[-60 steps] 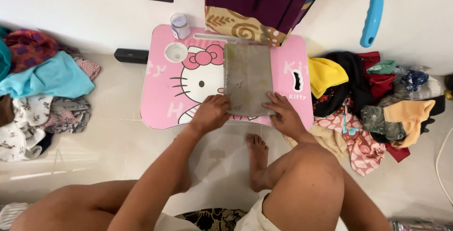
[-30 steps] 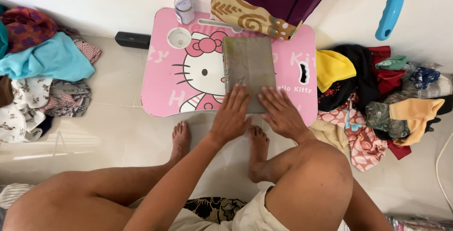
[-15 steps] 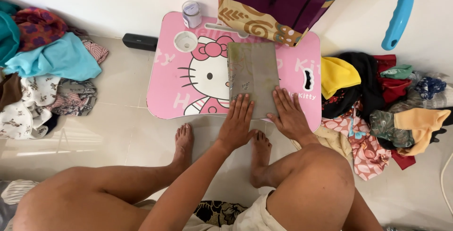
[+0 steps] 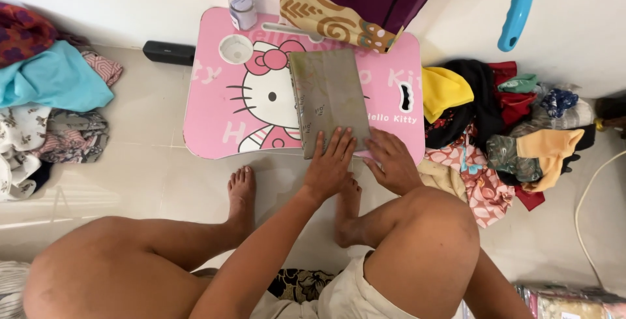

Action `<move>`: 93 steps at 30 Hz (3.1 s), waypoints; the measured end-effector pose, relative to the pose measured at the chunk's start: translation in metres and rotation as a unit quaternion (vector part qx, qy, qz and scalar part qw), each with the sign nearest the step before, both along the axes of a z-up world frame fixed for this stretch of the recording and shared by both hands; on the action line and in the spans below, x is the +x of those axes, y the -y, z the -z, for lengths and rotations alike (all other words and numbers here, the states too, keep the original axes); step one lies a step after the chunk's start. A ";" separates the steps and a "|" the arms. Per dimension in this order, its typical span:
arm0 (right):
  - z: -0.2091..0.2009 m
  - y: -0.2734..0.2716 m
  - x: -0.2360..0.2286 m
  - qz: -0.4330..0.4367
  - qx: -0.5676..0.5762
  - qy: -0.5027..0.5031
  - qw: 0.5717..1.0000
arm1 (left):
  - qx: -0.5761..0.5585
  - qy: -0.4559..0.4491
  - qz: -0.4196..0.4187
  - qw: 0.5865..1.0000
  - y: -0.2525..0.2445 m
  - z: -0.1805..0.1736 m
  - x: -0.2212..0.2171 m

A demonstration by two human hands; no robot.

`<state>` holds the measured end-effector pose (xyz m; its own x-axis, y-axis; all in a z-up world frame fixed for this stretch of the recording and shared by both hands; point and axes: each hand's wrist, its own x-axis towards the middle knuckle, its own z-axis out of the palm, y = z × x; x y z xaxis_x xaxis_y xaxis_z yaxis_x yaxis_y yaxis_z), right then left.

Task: The person is using a lint roller to clean a patterned scarf and then folding it neatly on a small table.

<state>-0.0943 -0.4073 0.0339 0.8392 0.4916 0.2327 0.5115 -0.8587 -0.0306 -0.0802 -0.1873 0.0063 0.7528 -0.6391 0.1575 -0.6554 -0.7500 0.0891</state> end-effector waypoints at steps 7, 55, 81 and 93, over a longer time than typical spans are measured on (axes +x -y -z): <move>0.022 -0.001 0.017 0.185 0.294 -0.030 0.937 | 0.048 -0.019 -0.022 0.998 0.005 -0.013 -0.008; -0.061 0.054 0.012 0.134 0.198 0.110 0.965 | -0.080 0.067 0.033 0.994 -0.013 -0.017 0.009; -0.279 0.070 0.097 0.248 0.438 0.154 0.850 | -0.235 -0.062 0.100 0.965 0.000 -0.014 -0.010; -0.142 -0.094 -0.022 0.208 0.256 -0.005 0.944 | -0.642 -0.473 -0.436 0.416 -0.010 0.006 -0.027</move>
<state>-0.1164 -0.3136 0.1757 0.9383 -0.0560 0.3414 0.1305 -0.8565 -0.4994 -0.1070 -0.1777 0.0005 0.7237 0.0972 -0.6833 0.6006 0.3990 0.6929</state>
